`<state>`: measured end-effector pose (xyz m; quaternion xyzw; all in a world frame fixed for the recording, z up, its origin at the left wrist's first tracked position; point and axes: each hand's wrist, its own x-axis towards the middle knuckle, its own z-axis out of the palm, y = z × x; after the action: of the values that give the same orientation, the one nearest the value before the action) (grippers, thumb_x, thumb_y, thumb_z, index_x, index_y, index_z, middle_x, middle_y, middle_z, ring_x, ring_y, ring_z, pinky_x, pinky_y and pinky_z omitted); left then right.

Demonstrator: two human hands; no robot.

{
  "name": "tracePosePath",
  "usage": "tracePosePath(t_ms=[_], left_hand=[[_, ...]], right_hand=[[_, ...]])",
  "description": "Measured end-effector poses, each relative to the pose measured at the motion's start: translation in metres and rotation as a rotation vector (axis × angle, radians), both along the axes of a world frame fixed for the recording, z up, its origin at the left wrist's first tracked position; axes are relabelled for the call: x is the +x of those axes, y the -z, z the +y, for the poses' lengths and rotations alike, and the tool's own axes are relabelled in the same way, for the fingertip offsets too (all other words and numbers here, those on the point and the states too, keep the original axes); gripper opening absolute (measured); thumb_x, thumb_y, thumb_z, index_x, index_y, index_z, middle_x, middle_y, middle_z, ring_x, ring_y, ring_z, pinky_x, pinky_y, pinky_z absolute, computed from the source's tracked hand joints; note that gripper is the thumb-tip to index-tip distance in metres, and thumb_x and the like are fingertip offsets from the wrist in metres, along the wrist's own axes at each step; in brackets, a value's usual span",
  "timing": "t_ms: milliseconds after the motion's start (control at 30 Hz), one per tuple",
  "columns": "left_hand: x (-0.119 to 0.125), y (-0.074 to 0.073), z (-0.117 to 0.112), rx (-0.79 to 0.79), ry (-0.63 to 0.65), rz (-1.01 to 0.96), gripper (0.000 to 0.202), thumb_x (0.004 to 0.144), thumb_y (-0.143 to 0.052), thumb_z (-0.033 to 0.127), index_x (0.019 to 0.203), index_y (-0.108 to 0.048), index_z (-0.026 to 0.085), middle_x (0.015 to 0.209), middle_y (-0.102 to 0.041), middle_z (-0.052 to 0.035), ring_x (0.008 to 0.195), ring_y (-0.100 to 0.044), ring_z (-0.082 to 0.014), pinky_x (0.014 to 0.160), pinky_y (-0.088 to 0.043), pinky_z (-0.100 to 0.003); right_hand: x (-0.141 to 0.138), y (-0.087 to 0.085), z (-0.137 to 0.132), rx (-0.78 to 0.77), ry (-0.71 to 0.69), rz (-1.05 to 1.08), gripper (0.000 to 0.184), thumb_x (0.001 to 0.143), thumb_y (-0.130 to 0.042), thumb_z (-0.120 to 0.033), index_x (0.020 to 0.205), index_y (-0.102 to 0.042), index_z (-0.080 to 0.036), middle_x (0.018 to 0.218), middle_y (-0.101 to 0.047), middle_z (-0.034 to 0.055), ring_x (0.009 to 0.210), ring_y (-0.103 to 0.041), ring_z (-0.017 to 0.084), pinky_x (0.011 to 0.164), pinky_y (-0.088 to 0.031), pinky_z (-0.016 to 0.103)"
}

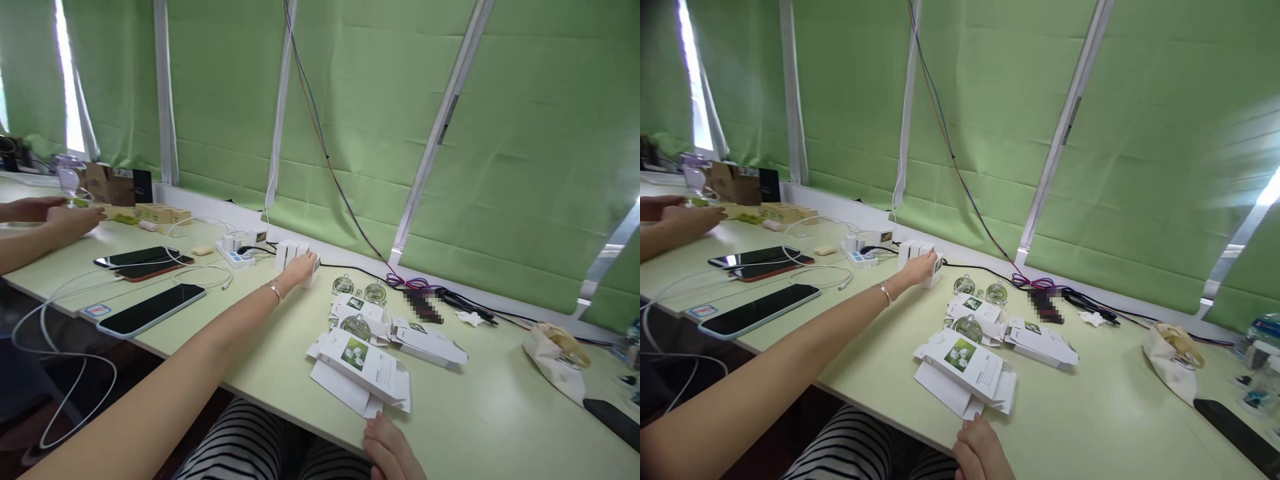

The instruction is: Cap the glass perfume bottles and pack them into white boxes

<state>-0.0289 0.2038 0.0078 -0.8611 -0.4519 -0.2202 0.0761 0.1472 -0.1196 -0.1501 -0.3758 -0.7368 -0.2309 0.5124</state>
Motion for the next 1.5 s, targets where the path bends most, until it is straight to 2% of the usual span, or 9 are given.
tracePosePath(t_ms=[333, 567, 733, 900, 967, 1067, 1167, 1267, 1500], left_hand=[[0.027, 0.004, 0.047, 0.153, -0.070, 0.117, 0.031, 0.089, -0.053, 0.030, 0.115, -0.052, 0.014, 0.115, -0.055, -0.0089, 0.098, -0.057, -0.0207, 0.082, -0.050, -0.041], [0.027, -0.004, 0.042, 0.206, -0.016, 0.102, 0.031, 0.089, -0.053, 0.027, 0.117, -0.052, 0.015, 0.122, -0.052, -0.0103, 0.109, -0.052, -0.0243, 0.090, -0.044, -0.047], [0.024, -0.003, -0.009, 0.215, 0.118, 0.085, 0.038, 0.081, -0.053, 0.010, 0.119, -0.051, 0.010, 0.135, -0.043, -0.0181, 0.131, -0.031, -0.0304, 0.106, -0.026, -0.046], [0.000, 0.003, -0.106, 0.164, 0.336, 0.088, 0.032, 0.090, -0.043, 0.032, 0.117, -0.050, 0.016, 0.124, -0.056, -0.0076, 0.120, -0.047, -0.0192, 0.101, -0.038, -0.031], [-0.014, 0.008, -0.142, 0.001, 0.498, 0.005, 0.034, 0.092, -0.039, 0.036, 0.119, -0.048, 0.017, 0.124, -0.056, -0.0078, 0.115, -0.050, -0.0193, 0.098, -0.040, -0.033], [-0.033, 0.023, -0.182, -0.203, 0.569, -0.061, 0.043, 0.091, -0.041, 0.041, 0.128, -0.041, 0.019, 0.132, -0.049, -0.0088, 0.120, -0.046, -0.0207, 0.101, -0.038, -0.036], [-0.043, 0.045, -0.203, -0.343, 0.570, -0.118, 0.051, 0.087, -0.048, 0.037, 0.133, -0.034, 0.020, 0.139, -0.041, -0.0098, 0.126, -0.040, -0.0225, 0.105, -0.035, -0.039], [-0.044, 0.060, -0.213, -0.371, 0.563, -0.144, 0.057, 0.084, -0.053, 0.032, 0.136, -0.030, 0.022, 0.141, -0.039, -0.0095, 0.128, -0.038, -0.0238, 0.106, -0.033, -0.041], [-0.038, 0.068, -0.217, -0.341, 0.457, -0.143, 0.068, 0.082, -0.054, 0.032, 0.140, -0.022, 0.021, 0.142, -0.037, -0.0115, 0.125, -0.041, -0.0266, 0.102, -0.036, -0.043]], right_hand=[[-0.009, -0.008, -0.004, 0.037, -0.028, 0.069, 0.028, 0.093, -0.034, -0.022, 0.091, -0.061, -0.015, 0.079, -0.067, 0.0108, 0.091, -0.066, 0.023, 0.084, -0.056, 0.041], [-0.007, -0.017, -0.007, -0.001, -0.005, 0.065, 0.027, 0.091, -0.034, -0.018, 0.093, -0.061, -0.015, 0.083, -0.067, 0.0106, 0.092, -0.065, 0.022, 0.084, -0.056, 0.041], [-0.008, -0.017, -0.011, 0.007, -0.039, 0.021, 0.022, 0.090, -0.037, -0.016, 0.094, -0.059, -0.014, 0.088, -0.064, 0.0103, 0.095, -0.063, 0.021, 0.086, -0.054, 0.038], [-0.012, -0.021, -0.016, -0.016, 0.144, 0.271, 0.018, 0.088, -0.042, -0.016, 0.101, -0.054, -0.018, 0.107, -0.056, 0.0110, 0.108, -0.054, 0.023, 0.088, -0.048, 0.040], [-0.006, -0.026, -0.017, -0.071, 0.272, 0.370, 0.022, 0.087, -0.046, -0.022, 0.108, -0.051, -0.018, 0.114, -0.051, 0.0129, 0.110, -0.050, 0.026, 0.088, -0.044, 0.043], [0.011, -0.032, -0.016, -0.247, 0.391, 0.441, 0.035, 0.087, -0.047, -0.035, 0.118, -0.048, -0.017, 0.117, -0.051, 0.0140, 0.109, -0.048, 0.029, 0.087, -0.041, 0.045], [0.023, -0.033, -0.012, -0.375, 0.367, 0.416, 0.039, 0.088, -0.045, -0.040, 0.121, -0.048, -0.020, 0.114, -0.056, 0.0109, 0.103, -0.051, 0.026, 0.082, -0.045, 0.039], [0.024, -0.032, -0.008, -0.399, 0.315, 0.319, 0.042, 0.088, -0.047, -0.041, 0.126, -0.048, -0.022, 0.103, -0.062, 0.0087, 0.093, -0.055, 0.023, 0.074, -0.049, 0.034], [0.014, -0.041, -0.006, -0.466, 0.278, 0.070, 0.034, 0.086, -0.051, -0.038, 0.118, -0.057, -0.028, 0.094, -0.067, 0.0040, 0.076, -0.052, 0.021, 0.068, -0.047, 0.036]])
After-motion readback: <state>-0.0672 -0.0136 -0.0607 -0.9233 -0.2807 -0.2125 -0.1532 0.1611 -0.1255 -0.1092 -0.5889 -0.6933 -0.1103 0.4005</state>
